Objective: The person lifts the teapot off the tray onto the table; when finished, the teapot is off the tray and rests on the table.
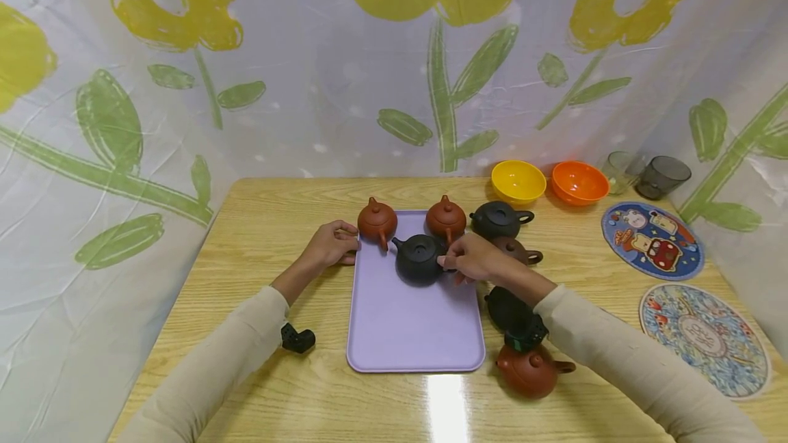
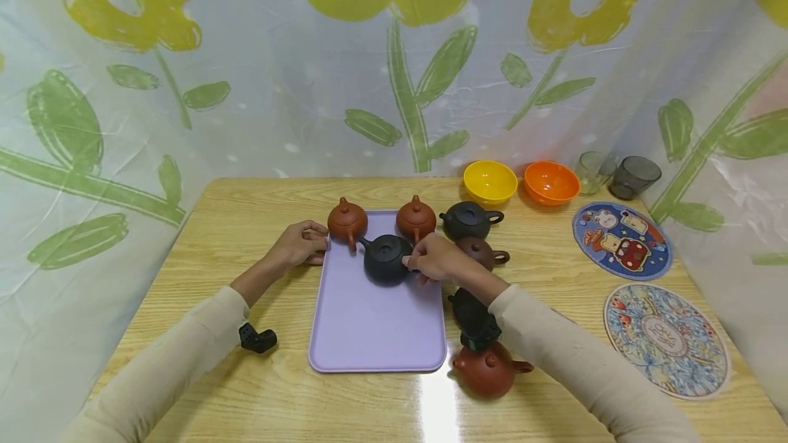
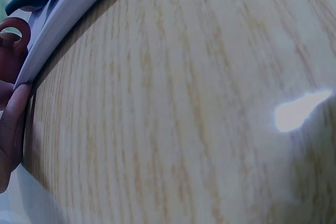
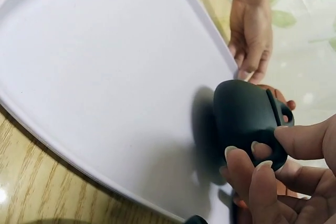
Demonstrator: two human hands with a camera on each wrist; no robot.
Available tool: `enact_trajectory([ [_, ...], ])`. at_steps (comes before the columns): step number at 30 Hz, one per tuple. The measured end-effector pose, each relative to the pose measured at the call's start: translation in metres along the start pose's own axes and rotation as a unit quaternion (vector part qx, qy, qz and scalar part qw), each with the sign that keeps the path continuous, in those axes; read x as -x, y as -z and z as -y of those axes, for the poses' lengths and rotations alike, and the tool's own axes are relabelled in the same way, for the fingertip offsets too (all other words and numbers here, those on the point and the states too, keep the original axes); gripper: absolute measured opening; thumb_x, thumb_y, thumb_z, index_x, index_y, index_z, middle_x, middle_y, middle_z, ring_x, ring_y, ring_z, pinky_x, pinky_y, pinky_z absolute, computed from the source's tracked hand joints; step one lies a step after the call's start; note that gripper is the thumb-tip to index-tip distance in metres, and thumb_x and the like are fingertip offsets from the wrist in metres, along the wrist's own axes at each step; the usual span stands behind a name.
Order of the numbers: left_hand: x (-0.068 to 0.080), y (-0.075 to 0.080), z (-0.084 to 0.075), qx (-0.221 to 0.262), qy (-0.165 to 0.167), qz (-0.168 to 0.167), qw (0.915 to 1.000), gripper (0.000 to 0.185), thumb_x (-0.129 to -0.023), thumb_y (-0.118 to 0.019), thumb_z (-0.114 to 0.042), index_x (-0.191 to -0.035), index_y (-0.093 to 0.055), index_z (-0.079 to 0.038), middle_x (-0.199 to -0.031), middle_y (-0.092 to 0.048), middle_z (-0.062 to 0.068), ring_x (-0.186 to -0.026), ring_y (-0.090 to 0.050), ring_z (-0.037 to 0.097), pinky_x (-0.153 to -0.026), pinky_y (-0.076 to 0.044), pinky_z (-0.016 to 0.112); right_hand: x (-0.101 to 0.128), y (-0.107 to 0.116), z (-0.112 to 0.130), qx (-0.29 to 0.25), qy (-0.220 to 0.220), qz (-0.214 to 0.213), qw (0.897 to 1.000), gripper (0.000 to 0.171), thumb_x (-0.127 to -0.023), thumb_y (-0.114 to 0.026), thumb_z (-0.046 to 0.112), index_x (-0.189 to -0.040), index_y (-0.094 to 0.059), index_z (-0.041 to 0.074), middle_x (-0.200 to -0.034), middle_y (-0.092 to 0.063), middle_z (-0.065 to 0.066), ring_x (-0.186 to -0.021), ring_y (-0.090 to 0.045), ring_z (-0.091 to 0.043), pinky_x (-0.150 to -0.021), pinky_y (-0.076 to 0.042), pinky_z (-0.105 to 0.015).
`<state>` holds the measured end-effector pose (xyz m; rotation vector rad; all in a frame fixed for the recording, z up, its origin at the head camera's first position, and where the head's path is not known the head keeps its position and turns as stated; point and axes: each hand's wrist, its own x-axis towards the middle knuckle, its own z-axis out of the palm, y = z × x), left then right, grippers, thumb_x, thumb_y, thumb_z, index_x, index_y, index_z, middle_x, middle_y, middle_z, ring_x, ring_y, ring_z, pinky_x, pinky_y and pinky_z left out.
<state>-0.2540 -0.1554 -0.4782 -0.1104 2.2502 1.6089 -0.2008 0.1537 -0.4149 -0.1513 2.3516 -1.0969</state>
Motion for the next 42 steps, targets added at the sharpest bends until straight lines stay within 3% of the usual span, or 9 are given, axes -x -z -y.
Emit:
enact_trajectory([
  [11,0.002,-0.001,-0.001,-0.001,-0.006,-0.002,1.0000,0.037,-0.091,-0.066,-0.001,-0.126,-0.055,0.006,-0.113,-0.067,0.022,-0.077,-0.067,0.013,-0.067,-0.063,0.029,0.015,0.016,-0.001,-0.004,0.024,0.004,1.000,0.030,-0.099,-0.064,0.025,-0.092,-0.071,-0.004,-0.091,-0.074,-0.016,-0.078,-0.070,-0.020,-0.068,-0.059,-0.037],
  [16,0.003,0.000,-0.001,-0.001,-0.005,-0.003,1.0000,0.038,-0.091,-0.066,-0.001,-0.126,-0.055,0.005,-0.114,-0.066,0.022,-0.076,-0.068,0.014,-0.068,-0.064,0.029,0.023,0.024,-0.001,-0.008,0.026,0.007,1.000,0.030,-0.099,-0.064,0.025,-0.091,-0.070,-0.004,-0.093,-0.073,-0.016,-0.087,-0.071,-0.029,-0.070,-0.059,-0.033],
  [21,0.002,0.001,0.000,-0.004,-0.003,0.000,1.0000,0.039,-0.092,-0.066,-0.002,-0.128,-0.055,0.005,-0.117,-0.066,0.024,-0.076,-0.068,0.013,-0.067,-0.063,0.029,0.030,0.032,-0.001,-0.017,0.043,0.008,0.999,0.028,-0.099,-0.065,0.024,-0.089,-0.068,-0.002,-0.098,-0.071,-0.019,-0.088,-0.072,-0.026,-0.069,-0.059,-0.028],
  [30,-0.001,0.001,-0.001,-0.003,0.003,0.018,0.9998,0.040,-0.092,-0.063,0.003,-0.129,-0.052,0.011,-0.119,-0.063,0.030,-0.082,-0.069,0.019,-0.073,-0.065,0.037,0.044,0.050,-0.008,-0.004,0.058,0.005,0.998,0.026,-0.099,-0.064,0.026,-0.094,-0.071,0.001,-0.095,-0.072,-0.012,-0.089,-0.071,-0.025,-0.073,-0.060,-0.031],
  [42,0.003,0.001,0.000,0.002,-0.010,0.003,0.9999,0.039,-0.092,-0.066,-0.001,-0.128,-0.054,0.006,-0.117,-0.064,0.023,-0.079,-0.068,0.014,-0.070,-0.064,0.029,0.060,0.072,-0.023,-0.025,0.050,0.001,0.998,0.033,-0.099,-0.065,0.028,-0.102,-0.070,-0.004,-0.103,-0.070,-0.015,-0.092,-0.070,-0.026,-0.075,-0.060,-0.033],
])
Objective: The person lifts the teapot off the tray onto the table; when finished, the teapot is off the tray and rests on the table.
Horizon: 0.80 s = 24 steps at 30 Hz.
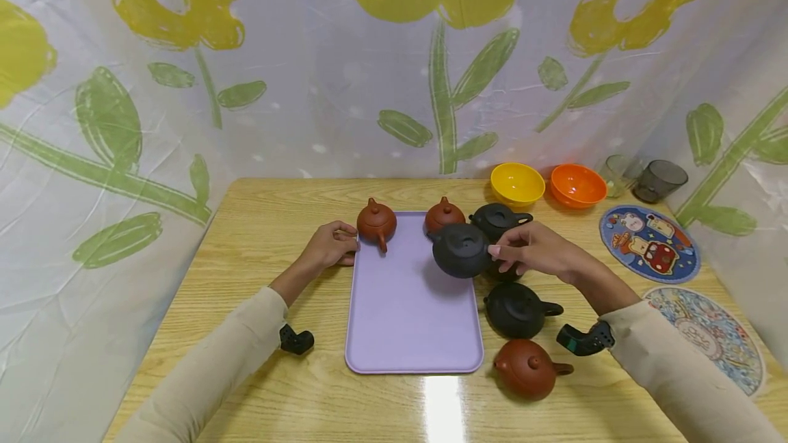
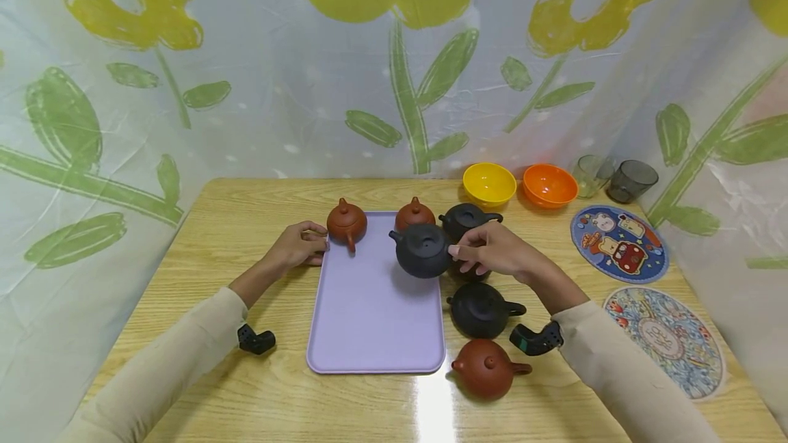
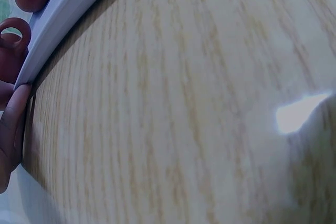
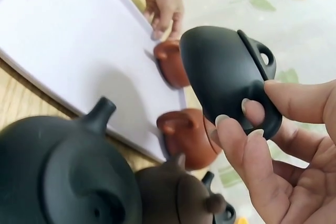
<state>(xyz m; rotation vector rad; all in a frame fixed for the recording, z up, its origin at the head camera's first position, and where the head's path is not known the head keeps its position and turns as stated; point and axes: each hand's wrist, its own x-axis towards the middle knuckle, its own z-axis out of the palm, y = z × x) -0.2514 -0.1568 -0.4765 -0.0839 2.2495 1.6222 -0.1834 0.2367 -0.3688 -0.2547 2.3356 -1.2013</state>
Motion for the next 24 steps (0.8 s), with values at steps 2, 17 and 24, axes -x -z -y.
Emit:
enact_trajectory([
  [2,0.000,0.000,0.000,0.000,-0.001,0.000,1.0000,0.038,-0.092,-0.065,-0.001,-0.128,-0.054,0.006,-0.116,-0.064,0.023,-0.079,-0.067,0.015,-0.070,-0.064,0.029,0.003,0.004,-0.003,-0.007,0.000,-0.001,1.000,0.033,-0.099,-0.065,0.029,-0.102,-0.069,-0.004,-0.103,-0.070,-0.015,-0.093,-0.070,-0.026,-0.078,-0.060,-0.035],
  [17,0.002,0.000,-0.001,-0.005,0.002,-0.004,1.0000,0.040,-0.092,-0.066,-0.003,-0.129,-0.055,0.005,-0.118,-0.065,0.024,-0.080,-0.067,0.015,-0.068,-0.063,0.028,0.028,0.039,-0.021,-0.051,0.015,-0.024,0.998,0.033,-0.102,-0.059,0.026,-0.110,-0.067,-0.006,-0.104,-0.069,-0.009,-0.095,-0.071,-0.019,-0.077,-0.060,-0.034],
  [24,0.002,-0.001,-0.002,-0.004,0.008,-0.002,1.0000,0.041,-0.093,-0.066,-0.004,-0.130,-0.054,0.005,-0.119,-0.065,0.023,-0.080,-0.067,0.014,-0.068,-0.064,0.029,0.033,0.055,-0.032,-0.066,0.006,-0.053,0.996,0.027,-0.103,-0.059,0.025,-0.103,-0.072,0.002,-0.104,-0.068,0.001,-0.094,-0.071,-0.015,-0.076,-0.060,-0.032],
])
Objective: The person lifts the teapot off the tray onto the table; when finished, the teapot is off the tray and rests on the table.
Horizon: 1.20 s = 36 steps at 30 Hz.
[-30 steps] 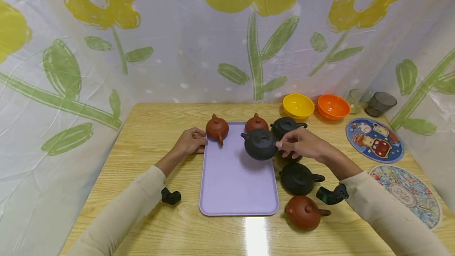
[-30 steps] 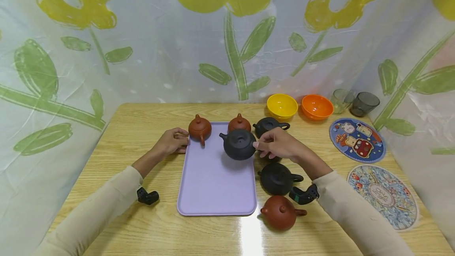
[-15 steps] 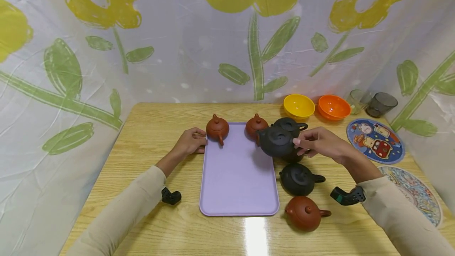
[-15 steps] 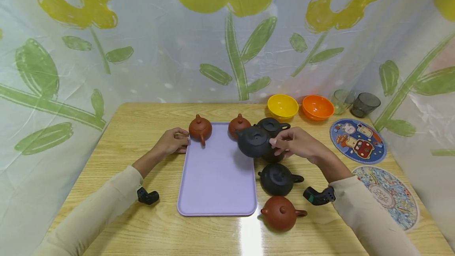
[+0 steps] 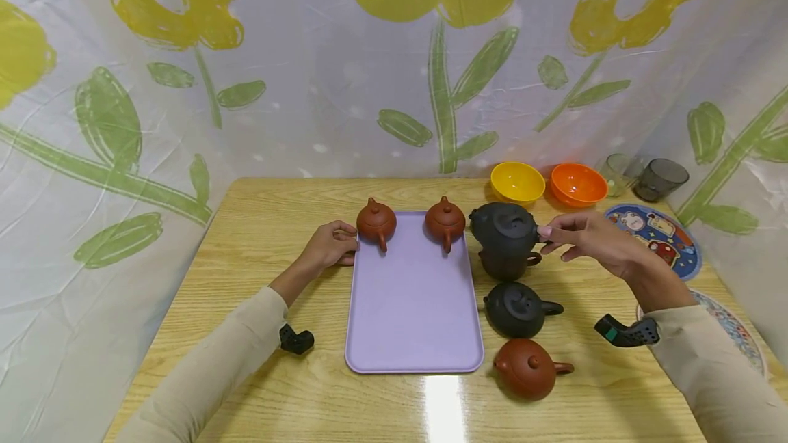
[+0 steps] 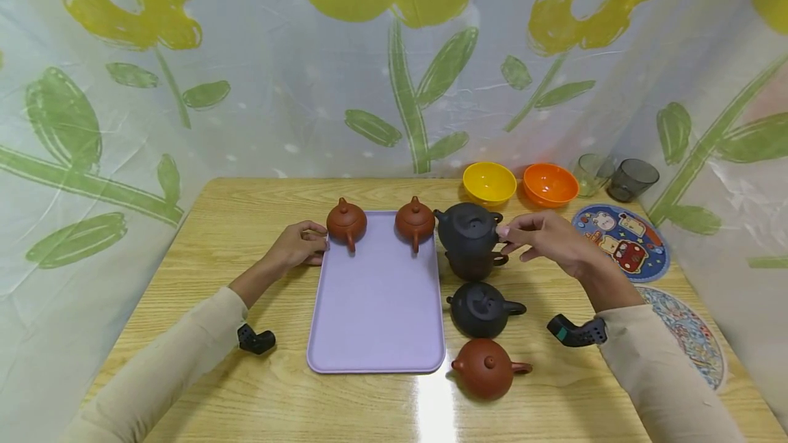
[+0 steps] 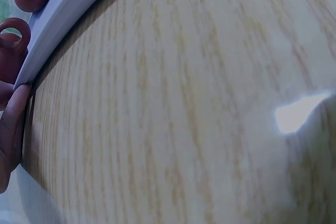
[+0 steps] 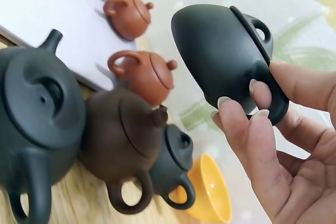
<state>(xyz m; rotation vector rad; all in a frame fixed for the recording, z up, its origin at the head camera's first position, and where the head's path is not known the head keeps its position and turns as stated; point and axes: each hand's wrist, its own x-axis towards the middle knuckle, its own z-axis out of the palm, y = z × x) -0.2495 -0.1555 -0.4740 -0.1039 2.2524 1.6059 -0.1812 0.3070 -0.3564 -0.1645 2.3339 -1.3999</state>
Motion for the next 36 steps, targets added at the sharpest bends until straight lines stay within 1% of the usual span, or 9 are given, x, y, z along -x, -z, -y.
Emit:
enact_trajectory([
  [4,-0.002,0.000,0.002,-0.005,-0.003,-0.002,1.0000,0.040,-0.093,-0.066,-0.004,-0.130,-0.054,0.004,-0.119,-0.065,0.024,-0.081,-0.067,0.015,-0.068,-0.063,0.029,0.000,0.008,-0.005,-0.005,-0.009,-0.008,1.000,0.024,-0.103,-0.058,0.028,-0.101,-0.073,0.009,-0.101,-0.068,0.004,-0.095,-0.070,-0.013,-0.077,-0.060,-0.031],
  [7,-0.003,0.000,0.003,-0.006,-0.005,-0.004,1.0000,0.038,-0.092,-0.065,-0.003,-0.128,-0.055,0.004,-0.117,-0.066,0.023,-0.081,-0.068,0.015,-0.068,-0.063,0.028,0.000,0.014,-0.010,-0.011,-0.014,-0.012,1.000,0.026,-0.104,-0.056,0.028,-0.105,-0.072,0.007,-0.100,-0.068,0.007,-0.095,-0.070,-0.011,-0.077,-0.060,-0.031],
  [11,-0.003,0.000,0.003,-0.005,-0.005,-0.006,1.0000,0.035,-0.091,-0.064,-0.002,-0.124,-0.056,0.003,-0.110,-0.067,0.018,-0.077,-0.068,0.014,-0.066,-0.063,0.027,0.001,0.022,-0.017,-0.015,-0.020,-0.019,1.000,0.029,-0.104,-0.056,0.029,-0.111,-0.071,0.006,-0.100,-0.070,0.010,-0.095,-0.069,-0.008,-0.078,-0.059,-0.028],
  [14,-0.002,0.000,0.003,-0.003,-0.002,-0.006,1.0000,0.035,-0.091,-0.064,-0.003,-0.124,-0.056,0.002,-0.111,-0.067,0.018,-0.076,-0.068,0.014,-0.066,-0.063,0.027,0.000,0.028,-0.022,-0.024,-0.029,-0.027,0.999,0.027,-0.104,-0.056,0.032,-0.109,-0.073,0.011,-0.100,-0.071,0.011,-0.095,-0.069,-0.007,-0.079,-0.059,-0.026],
  [18,-0.002,-0.001,0.003,-0.003,-0.001,-0.006,1.0000,0.037,-0.091,-0.065,-0.003,-0.126,-0.056,0.003,-0.117,-0.066,0.022,-0.077,-0.068,0.013,-0.067,-0.063,0.027,0.000,0.036,-0.030,-0.047,-0.036,-0.038,0.998,0.021,-0.104,-0.056,0.030,-0.105,-0.075,0.021,-0.098,-0.072,0.012,-0.093,-0.069,-0.005,-0.076,-0.059,-0.024],
  [20,-0.002,-0.001,0.002,-0.003,-0.001,-0.008,1.0000,0.037,-0.091,-0.065,-0.003,-0.126,-0.056,0.003,-0.117,-0.066,0.022,-0.076,-0.068,0.012,-0.066,-0.063,0.026,-0.001,0.041,-0.034,-0.056,-0.040,-0.040,0.997,0.020,-0.105,-0.055,0.029,-0.102,-0.075,0.027,-0.097,-0.072,0.013,-0.092,-0.069,-0.005,-0.075,-0.058,-0.024],
  [22,-0.002,-0.001,0.002,-0.004,-0.002,-0.009,0.9999,0.037,-0.091,-0.065,-0.002,-0.126,-0.056,0.003,-0.115,-0.066,0.022,-0.076,-0.068,0.011,-0.065,-0.063,0.026,-0.003,0.045,-0.039,-0.059,-0.046,-0.040,0.996,0.021,-0.105,-0.054,0.028,-0.100,-0.074,0.029,-0.097,-0.072,0.013,-0.092,-0.068,-0.005,-0.074,-0.058,-0.023],
  [29,-0.002,-0.001,0.003,-0.004,-0.001,-0.009,0.9999,0.037,-0.091,-0.065,-0.002,-0.126,-0.056,0.002,-0.115,-0.066,0.021,-0.075,-0.068,0.012,-0.066,-0.063,0.026,-0.009,0.058,-0.054,-0.070,-0.065,-0.040,0.995,0.023,-0.106,-0.051,0.031,-0.098,-0.072,0.028,-0.096,-0.069,0.012,-0.091,-0.069,-0.005,-0.073,-0.057,-0.023],
  [36,-0.002,-0.001,0.003,-0.008,-0.001,-0.008,0.9999,0.037,-0.091,-0.066,-0.003,-0.127,-0.056,0.002,-0.115,-0.066,0.021,-0.075,-0.068,0.012,-0.066,-0.063,0.027,-0.011,0.066,-0.065,-0.097,-0.062,-0.036,0.993,0.028,-0.106,-0.051,0.030,-0.096,-0.076,0.027,-0.090,-0.071,0.010,-0.087,-0.071,-0.008,-0.070,-0.059,-0.023],
])
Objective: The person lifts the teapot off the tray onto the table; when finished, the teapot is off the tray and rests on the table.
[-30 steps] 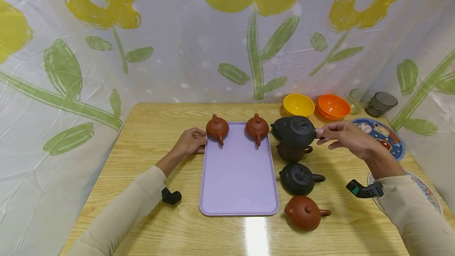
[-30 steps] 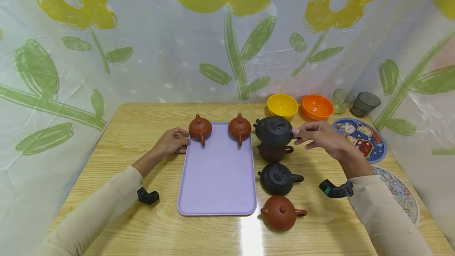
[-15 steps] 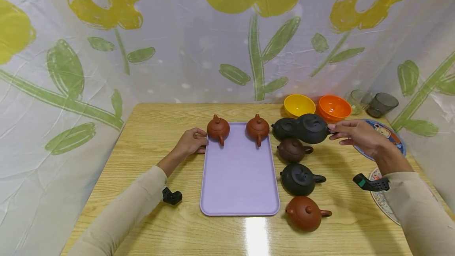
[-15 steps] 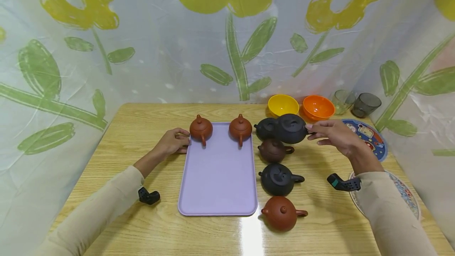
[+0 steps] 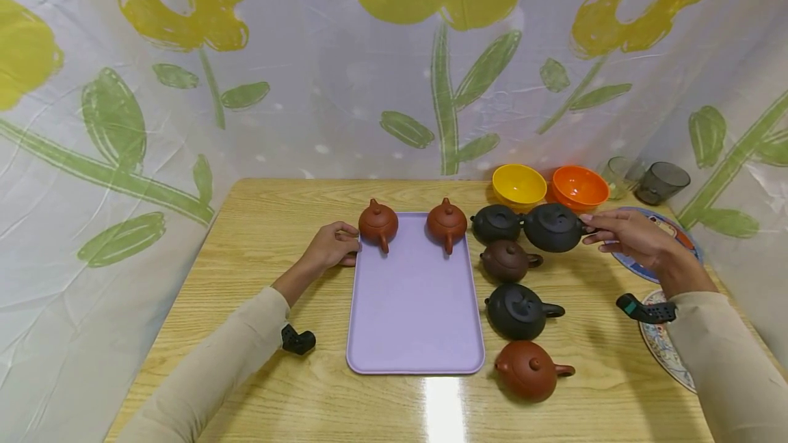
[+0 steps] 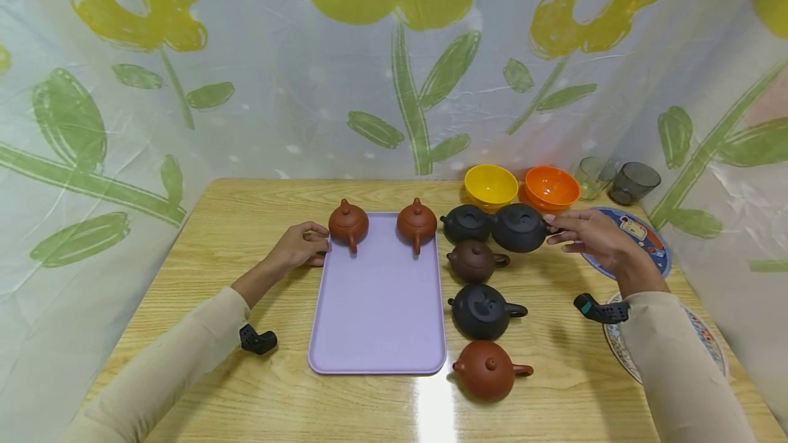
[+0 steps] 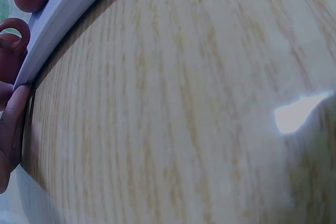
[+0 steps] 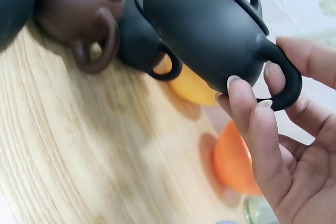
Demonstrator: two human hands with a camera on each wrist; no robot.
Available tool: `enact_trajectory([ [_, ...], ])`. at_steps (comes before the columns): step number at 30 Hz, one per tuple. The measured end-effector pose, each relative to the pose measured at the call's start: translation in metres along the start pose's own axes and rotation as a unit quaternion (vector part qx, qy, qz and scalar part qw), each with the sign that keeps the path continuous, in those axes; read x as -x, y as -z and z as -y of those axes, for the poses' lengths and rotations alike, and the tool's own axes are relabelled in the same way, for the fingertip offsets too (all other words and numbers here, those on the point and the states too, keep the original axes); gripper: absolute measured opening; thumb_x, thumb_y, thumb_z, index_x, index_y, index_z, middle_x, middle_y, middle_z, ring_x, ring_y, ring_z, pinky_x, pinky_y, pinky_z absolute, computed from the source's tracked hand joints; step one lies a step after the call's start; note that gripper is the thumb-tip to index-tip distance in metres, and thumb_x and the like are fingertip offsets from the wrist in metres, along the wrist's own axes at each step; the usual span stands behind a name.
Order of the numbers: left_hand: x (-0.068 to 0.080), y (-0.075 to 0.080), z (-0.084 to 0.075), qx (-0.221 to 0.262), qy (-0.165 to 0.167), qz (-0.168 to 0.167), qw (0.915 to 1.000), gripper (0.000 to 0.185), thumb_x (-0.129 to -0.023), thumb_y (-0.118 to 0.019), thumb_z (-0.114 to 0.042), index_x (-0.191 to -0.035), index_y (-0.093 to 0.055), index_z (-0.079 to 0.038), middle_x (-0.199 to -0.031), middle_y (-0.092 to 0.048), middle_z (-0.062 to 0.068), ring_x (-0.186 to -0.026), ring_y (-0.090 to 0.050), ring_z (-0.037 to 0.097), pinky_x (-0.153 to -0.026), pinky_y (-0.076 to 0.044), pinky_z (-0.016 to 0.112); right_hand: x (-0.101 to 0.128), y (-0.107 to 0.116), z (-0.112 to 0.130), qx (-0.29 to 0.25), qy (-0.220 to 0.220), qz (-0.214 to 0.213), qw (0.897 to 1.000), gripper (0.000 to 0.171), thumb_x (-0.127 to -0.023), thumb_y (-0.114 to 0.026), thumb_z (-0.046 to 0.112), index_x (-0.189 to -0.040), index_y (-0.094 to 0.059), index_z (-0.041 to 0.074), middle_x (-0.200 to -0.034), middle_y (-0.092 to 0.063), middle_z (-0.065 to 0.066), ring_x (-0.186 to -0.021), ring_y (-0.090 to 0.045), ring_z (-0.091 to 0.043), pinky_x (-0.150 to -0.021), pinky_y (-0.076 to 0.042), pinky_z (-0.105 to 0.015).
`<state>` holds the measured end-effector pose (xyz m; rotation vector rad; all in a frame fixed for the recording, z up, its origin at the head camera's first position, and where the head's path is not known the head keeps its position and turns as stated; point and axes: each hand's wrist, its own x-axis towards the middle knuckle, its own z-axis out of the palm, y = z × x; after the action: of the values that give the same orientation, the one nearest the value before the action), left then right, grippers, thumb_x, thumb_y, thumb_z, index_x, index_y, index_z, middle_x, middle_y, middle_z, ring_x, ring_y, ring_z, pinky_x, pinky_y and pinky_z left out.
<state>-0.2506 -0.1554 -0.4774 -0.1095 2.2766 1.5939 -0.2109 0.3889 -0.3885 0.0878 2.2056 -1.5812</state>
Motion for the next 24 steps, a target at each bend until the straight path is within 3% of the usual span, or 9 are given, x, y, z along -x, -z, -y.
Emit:
enact_trajectory([
  [9,-0.001,0.000,0.000,0.002,0.006,-0.002,1.0000,0.037,-0.091,-0.066,-0.002,-0.126,-0.057,0.002,-0.116,-0.066,0.021,-0.078,-0.068,0.013,-0.066,-0.063,0.026,-0.006,0.012,-0.013,-0.014,-0.015,0.002,1.000,0.028,-0.107,-0.050,0.029,-0.096,-0.077,0.027,-0.092,-0.070,0.009,-0.084,-0.070,-0.007,-0.070,-0.059,-0.022],
  [17,-0.002,0.000,0.001,0.005,0.002,-0.002,1.0000,0.038,-0.090,-0.066,-0.001,-0.126,-0.056,0.003,-0.116,-0.066,0.022,-0.077,-0.068,0.013,-0.066,-0.063,0.027,-0.014,0.020,-0.025,0.000,-0.047,-0.006,0.999,0.028,-0.106,-0.051,0.033,-0.092,-0.075,0.031,-0.092,-0.066,0.010,-0.081,-0.066,-0.007,-0.072,-0.059,-0.023],
  [24,-0.002,-0.001,0.001,-0.001,0.001,-0.007,1.0000,0.036,-0.090,-0.066,-0.002,-0.124,-0.057,0.002,-0.113,-0.065,0.019,-0.076,-0.068,0.013,-0.066,-0.063,0.028,-0.019,0.023,-0.036,0.009,-0.050,-0.007,0.999,0.026,-0.105,-0.055,0.034,-0.093,-0.077,0.029,-0.091,-0.067,0.012,-0.078,-0.067,-0.008,-0.069,-0.058,-0.022],
])
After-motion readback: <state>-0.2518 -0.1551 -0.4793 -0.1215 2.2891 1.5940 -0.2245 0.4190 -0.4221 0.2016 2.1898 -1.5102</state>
